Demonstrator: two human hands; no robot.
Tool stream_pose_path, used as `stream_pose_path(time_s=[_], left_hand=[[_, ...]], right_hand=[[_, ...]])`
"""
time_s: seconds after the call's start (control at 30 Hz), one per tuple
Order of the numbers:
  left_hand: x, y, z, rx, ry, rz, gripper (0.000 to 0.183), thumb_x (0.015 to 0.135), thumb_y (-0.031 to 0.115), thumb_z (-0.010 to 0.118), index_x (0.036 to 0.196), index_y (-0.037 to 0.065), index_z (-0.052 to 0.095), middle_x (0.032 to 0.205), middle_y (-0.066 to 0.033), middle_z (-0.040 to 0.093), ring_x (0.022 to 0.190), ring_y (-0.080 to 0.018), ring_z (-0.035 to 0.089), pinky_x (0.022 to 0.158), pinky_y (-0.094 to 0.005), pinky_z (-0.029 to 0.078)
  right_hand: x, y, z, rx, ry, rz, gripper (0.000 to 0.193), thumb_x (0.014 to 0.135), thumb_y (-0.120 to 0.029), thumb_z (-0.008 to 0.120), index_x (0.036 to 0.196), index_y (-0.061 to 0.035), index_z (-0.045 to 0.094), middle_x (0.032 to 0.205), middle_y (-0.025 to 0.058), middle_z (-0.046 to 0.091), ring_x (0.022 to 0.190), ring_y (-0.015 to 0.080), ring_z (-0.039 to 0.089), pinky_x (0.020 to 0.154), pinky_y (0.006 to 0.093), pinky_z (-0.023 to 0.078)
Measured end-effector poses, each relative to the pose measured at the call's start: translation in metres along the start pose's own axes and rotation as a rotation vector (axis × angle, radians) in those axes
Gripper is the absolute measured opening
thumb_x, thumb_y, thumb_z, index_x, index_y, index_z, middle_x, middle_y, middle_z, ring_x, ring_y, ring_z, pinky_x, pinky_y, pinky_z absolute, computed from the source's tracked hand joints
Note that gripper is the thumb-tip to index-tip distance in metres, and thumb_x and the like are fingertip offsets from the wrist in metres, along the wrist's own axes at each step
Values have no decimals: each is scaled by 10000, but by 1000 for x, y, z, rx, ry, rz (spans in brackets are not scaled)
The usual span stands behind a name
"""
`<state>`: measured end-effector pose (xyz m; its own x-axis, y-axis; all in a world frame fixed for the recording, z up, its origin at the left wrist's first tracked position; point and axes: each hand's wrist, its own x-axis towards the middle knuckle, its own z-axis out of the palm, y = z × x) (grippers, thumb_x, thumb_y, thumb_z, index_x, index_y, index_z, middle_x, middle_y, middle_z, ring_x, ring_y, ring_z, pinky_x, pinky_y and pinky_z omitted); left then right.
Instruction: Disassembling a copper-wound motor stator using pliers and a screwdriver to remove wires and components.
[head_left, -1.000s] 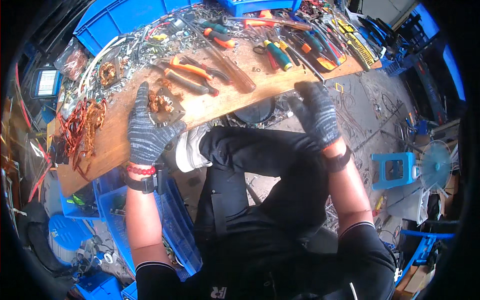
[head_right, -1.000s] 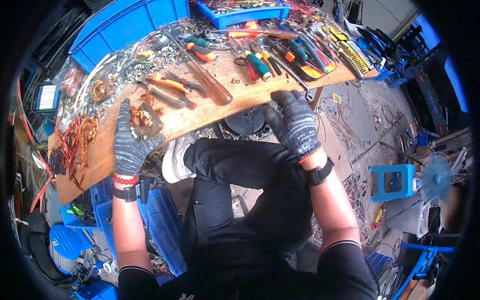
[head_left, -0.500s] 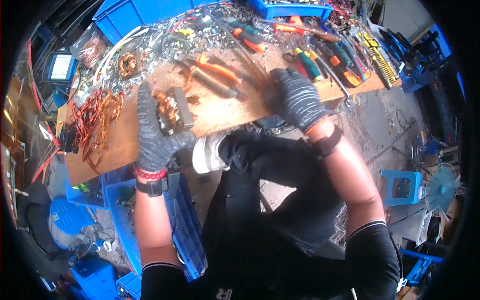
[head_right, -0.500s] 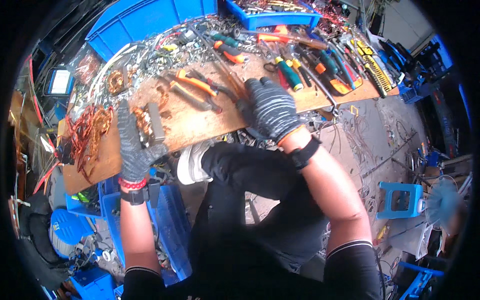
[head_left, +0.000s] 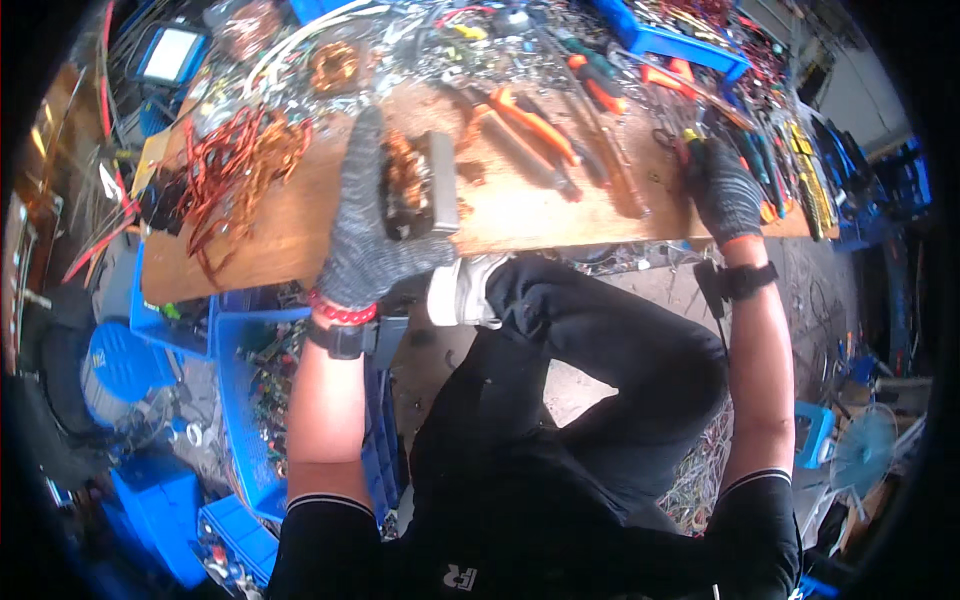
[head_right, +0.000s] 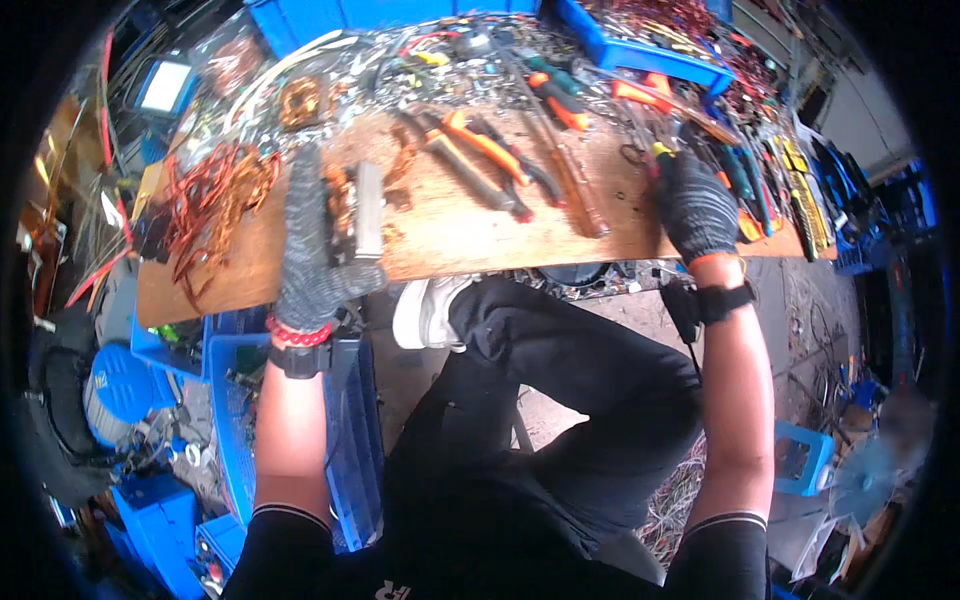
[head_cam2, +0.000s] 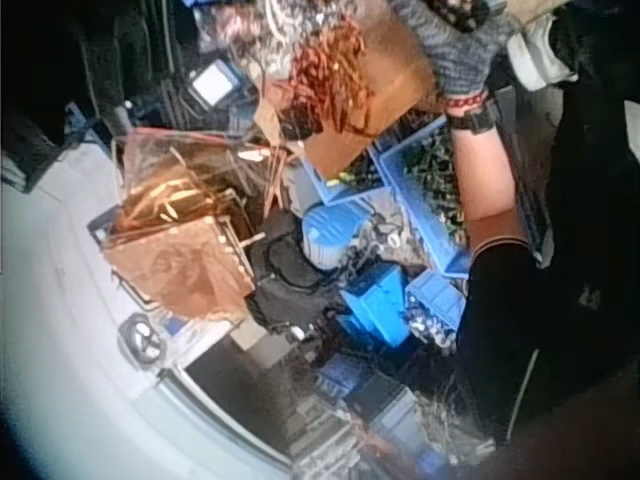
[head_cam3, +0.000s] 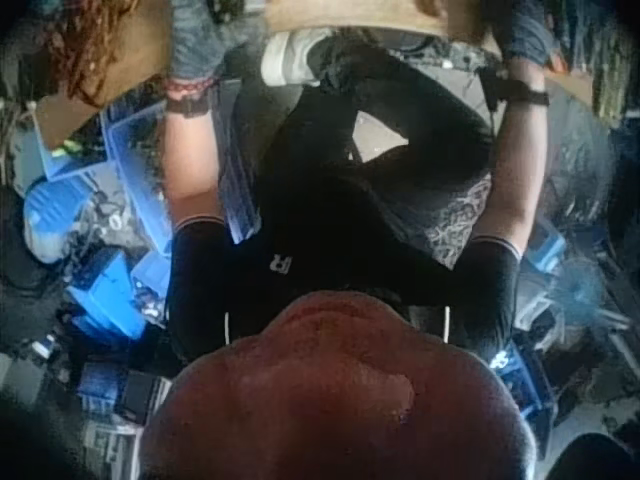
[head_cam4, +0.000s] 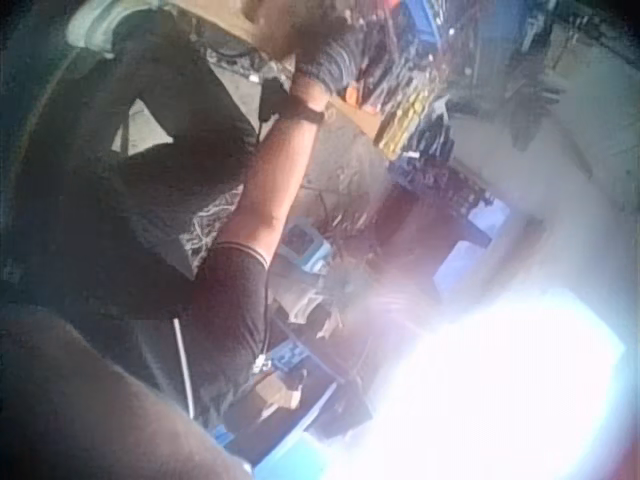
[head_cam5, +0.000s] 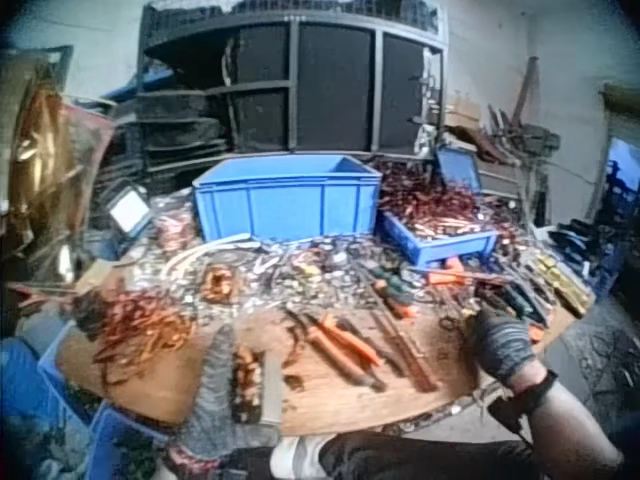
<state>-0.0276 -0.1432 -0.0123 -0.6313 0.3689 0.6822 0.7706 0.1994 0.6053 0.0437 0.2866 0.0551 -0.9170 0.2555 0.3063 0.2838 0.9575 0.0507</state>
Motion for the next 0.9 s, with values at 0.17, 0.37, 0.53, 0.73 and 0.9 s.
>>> stream_pose_path(time_s=[0.17,0.37,0.53,0.73,0.9], left_hand=[[4,10,7,-131,-68,-96,1383,585,467,972,1607,0,165,1651,-182,255,1508,-320,296,1232,-453,278],[1,11,9,-62,-142,-53,1345,578,354,997,1605,26,193,1638,-183,286,1466,-327,382,1199,-440,357],[6,16,18,-17,-126,-40,1234,609,302,988,1585,45,278,1547,-187,423,1395,-337,467,1162,-443,401],[2,15,14,52,-123,-43,1187,581,335,987,1558,76,365,1421,-197,553,1296,-386,547,1105,-470,457],[6,20,16,77,-111,-33,1160,570,305,979,1550,102,394,1347,-195,590,1252,-402,560,1073,-486,467]], right_hand=[[-33,-29,-45,480,145,-393,420,894,-89,726,1297,-28,630,1189,209,689,1100,355,681,939,411,544],[-54,-101,-118,494,-123,-785,474,780,-94,746,1250,-77,683,968,148,700,854,361,692,723,417,555],[-47,-101,-149,323,-191,-821,466,774,4,693,1240,-14,680,909,162,695,802,355,677,707,414,550],[-45,-107,-158,343,-230,-835,497,729,-13,718,1226,-20,696,903,168,718,770,354,683,690,417,555],[-47,-101,-159,393,-229,-841,475,735,-40,737,1207,0,698,948,175,732,812,363,702,714,412,567]])
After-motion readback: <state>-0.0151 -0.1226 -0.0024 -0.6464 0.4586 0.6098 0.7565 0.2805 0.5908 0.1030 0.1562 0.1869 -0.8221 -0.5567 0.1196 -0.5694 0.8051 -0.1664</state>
